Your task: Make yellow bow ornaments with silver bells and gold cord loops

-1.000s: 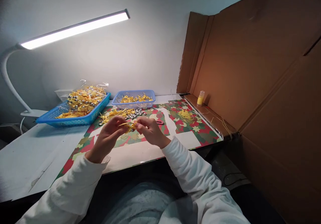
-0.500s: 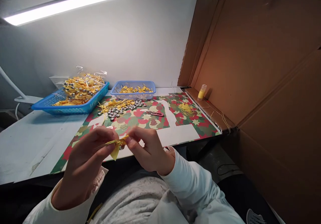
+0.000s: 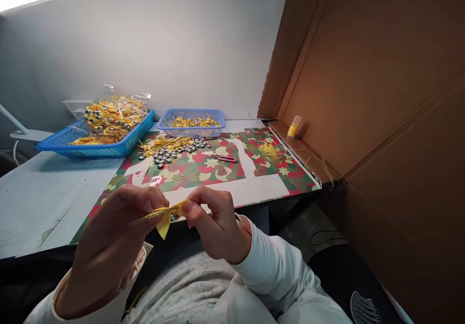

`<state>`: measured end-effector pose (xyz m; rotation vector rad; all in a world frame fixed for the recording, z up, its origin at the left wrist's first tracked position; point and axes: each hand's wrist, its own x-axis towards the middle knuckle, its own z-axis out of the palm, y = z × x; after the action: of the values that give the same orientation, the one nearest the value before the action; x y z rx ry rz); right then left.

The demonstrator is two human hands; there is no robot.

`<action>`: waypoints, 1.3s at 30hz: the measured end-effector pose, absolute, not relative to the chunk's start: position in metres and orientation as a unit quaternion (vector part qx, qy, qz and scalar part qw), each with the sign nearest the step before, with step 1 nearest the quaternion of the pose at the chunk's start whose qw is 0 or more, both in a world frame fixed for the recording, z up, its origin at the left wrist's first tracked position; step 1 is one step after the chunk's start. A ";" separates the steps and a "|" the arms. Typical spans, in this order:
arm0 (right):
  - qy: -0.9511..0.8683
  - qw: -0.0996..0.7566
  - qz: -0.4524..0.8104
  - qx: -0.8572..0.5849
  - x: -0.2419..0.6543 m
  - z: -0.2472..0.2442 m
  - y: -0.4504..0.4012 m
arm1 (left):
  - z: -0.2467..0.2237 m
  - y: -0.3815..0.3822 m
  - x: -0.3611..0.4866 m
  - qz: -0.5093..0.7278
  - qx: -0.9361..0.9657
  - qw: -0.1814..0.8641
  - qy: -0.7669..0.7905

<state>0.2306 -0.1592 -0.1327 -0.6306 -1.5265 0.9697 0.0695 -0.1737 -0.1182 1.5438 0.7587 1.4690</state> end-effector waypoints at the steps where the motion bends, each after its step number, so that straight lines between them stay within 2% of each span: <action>1: -0.666 0.573 0.392 -0.271 0.231 -0.133 -0.159 | -0.118 -0.174 0.068 0.585 0.630 0.406 0.310; 7: -0.736 0.563 0.258 -0.273 0.235 -0.131 -0.159 | -0.123 -0.174 0.060 0.509 0.727 0.257 0.382; 11: -0.734 0.544 0.288 -0.286 0.238 -0.129 -0.158 | -0.127 -0.173 0.059 0.486 0.735 0.228 0.415; 16: -0.724 0.490 0.381 -0.301 0.240 -0.132 -0.155 | -0.129 -0.171 0.057 0.472 0.727 0.291 0.404; 21: -0.666 0.511 0.467 -0.276 0.232 -0.139 -0.163 | -0.133 -0.171 0.058 0.470 0.680 0.409 0.387; 25: -0.679 0.509 0.453 -0.273 0.239 -0.141 -0.146 | -0.136 -0.169 0.066 0.516 0.619 0.461 0.371; 27: -0.726 0.473 0.374 -0.332 0.252 -0.140 -0.113 | -0.138 -0.166 0.069 0.544 0.584 0.479 0.364; 28: -0.746 0.428 0.307 -0.407 0.260 -0.140 -0.093 | -0.140 -0.164 0.070 0.559 0.565 0.488 0.362; 30: -0.753 0.253 0.136 -0.592 0.274 -0.140 -0.048 | -0.142 -0.161 0.072 0.589 0.525 0.500 0.357; 34: -0.732 0.144 0.097 -0.659 0.283 -0.151 0.014 | -0.143 -0.161 0.077 0.612 0.494 0.500 0.363; 39: -0.743 0.110 0.113 -0.650 0.274 -0.165 0.028 | -0.137 -0.166 0.081 0.599 0.497 0.488 0.396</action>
<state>0.2740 0.0282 -0.1645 -1.9103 -2.1837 0.3315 0.0808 -0.1658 -0.1375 1.2082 0.9624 1.4554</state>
